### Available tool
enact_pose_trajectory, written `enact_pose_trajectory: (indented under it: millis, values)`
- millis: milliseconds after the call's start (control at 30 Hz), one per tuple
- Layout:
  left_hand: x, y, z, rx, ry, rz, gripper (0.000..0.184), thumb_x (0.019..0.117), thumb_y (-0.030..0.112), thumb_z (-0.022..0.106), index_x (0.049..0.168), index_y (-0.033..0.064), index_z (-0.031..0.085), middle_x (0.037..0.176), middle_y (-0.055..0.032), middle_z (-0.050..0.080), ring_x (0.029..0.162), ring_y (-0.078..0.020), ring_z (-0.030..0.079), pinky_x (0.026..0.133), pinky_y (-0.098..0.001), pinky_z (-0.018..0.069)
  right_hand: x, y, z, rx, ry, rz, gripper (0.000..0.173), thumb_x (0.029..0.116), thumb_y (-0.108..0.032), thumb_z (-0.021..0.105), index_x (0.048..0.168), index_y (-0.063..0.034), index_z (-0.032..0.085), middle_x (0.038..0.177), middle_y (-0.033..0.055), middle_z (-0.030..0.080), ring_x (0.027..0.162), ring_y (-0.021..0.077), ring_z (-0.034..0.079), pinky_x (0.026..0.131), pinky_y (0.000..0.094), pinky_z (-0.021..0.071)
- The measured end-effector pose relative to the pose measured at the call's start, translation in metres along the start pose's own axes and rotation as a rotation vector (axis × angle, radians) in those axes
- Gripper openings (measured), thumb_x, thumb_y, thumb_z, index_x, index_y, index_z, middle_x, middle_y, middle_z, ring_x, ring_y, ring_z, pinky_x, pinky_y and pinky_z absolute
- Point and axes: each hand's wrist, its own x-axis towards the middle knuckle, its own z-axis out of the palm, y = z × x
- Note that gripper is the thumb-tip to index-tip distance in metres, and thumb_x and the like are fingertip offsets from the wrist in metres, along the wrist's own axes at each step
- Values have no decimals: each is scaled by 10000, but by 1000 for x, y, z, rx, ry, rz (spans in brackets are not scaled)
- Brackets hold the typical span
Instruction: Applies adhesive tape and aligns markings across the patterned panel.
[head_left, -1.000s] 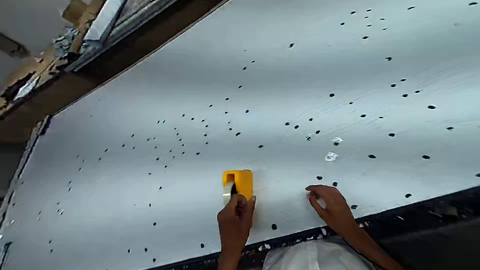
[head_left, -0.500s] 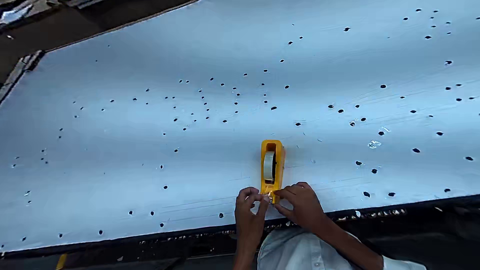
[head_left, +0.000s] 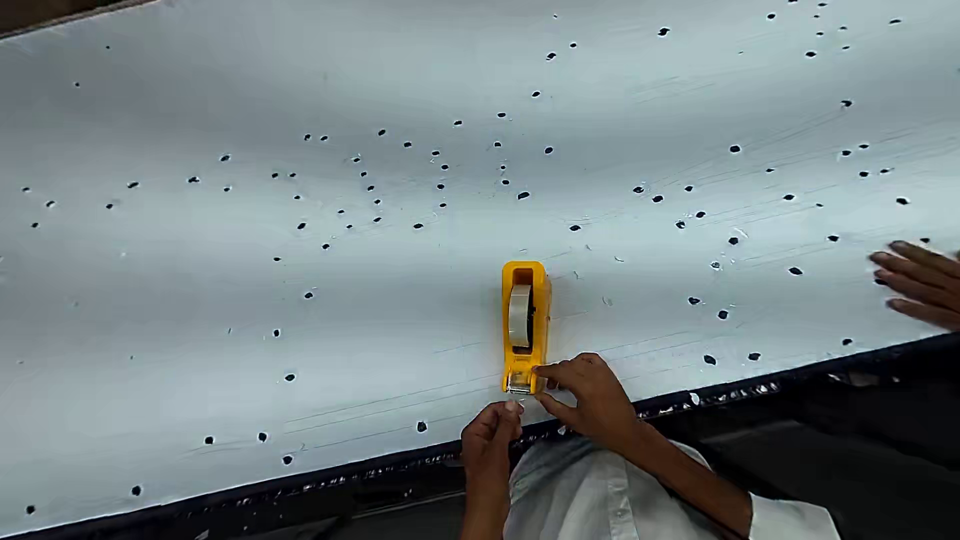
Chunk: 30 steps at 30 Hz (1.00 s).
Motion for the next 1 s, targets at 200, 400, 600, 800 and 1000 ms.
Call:
enact_pose_trajectory:
  millis: [200, 400, 600, 800, 1000]
  values:
    - [-6, -17, 23, -270, -76, -593, 288, 1075, 65, 389, 908, 48, 623, 616, 59, 579, 461, 10, 507, 456, -135, 454, -20, 39, -48, 74, -84, 103, 302, 990, -321, 632, 1179, -115, 746, 901, 32, 745, 810, 198, 699, 891, 488, 517]
    - [2, -9, 116, 220, -294, -172, 121, 985, 50, 583, 978, -13, 686, 694, 23, 645, 545, -32, 572, 522, -198, 509, -45, 113, -119, -92, 259, 257, 328, 961, -320, 656, 1209, -122, 737, 1146, 66, 732, 1095, 253, 687, 952, 492, 548]
    - [131, 18, 270, 759, -536, 207, 257, 1033, 183, 606, 1181, -7, 694, 919, -134, 701, 747, -206, 649, 708, -404, 562, -76, 176, -150, -231, 233, 376, 478, 970, -500, 594, 1271, -148, 711, 1384, 73, 643, 1299, 309, 586, 1065, 583, 454]
    - [217, 34, 393, 919, -479, 183, 477, 989, 215, 679, 1332, -66, 503, 895, -196, 693, 731, -278, 677, 718, -472, 576, -90, 183, -147, -242, 199, 349, 425, 1027, -468, 517, 1313, -207, 690, 1471, -12, 596, 1375, 211, 540, 1116, 528, 416]
    - [204, 47, 385, 1345, -451, 165, 487, 981, 374, 683, 1149, -81, 647, 1019, -300, 673, 994, -481, 655, 883, -678, 501, -88, 180, -145, -241, 195, 376, 389, 1037, -415, 503, 1309, -213, 695, 1458, -26, 609, 1366, 201, 550, 1117, 515, 412]
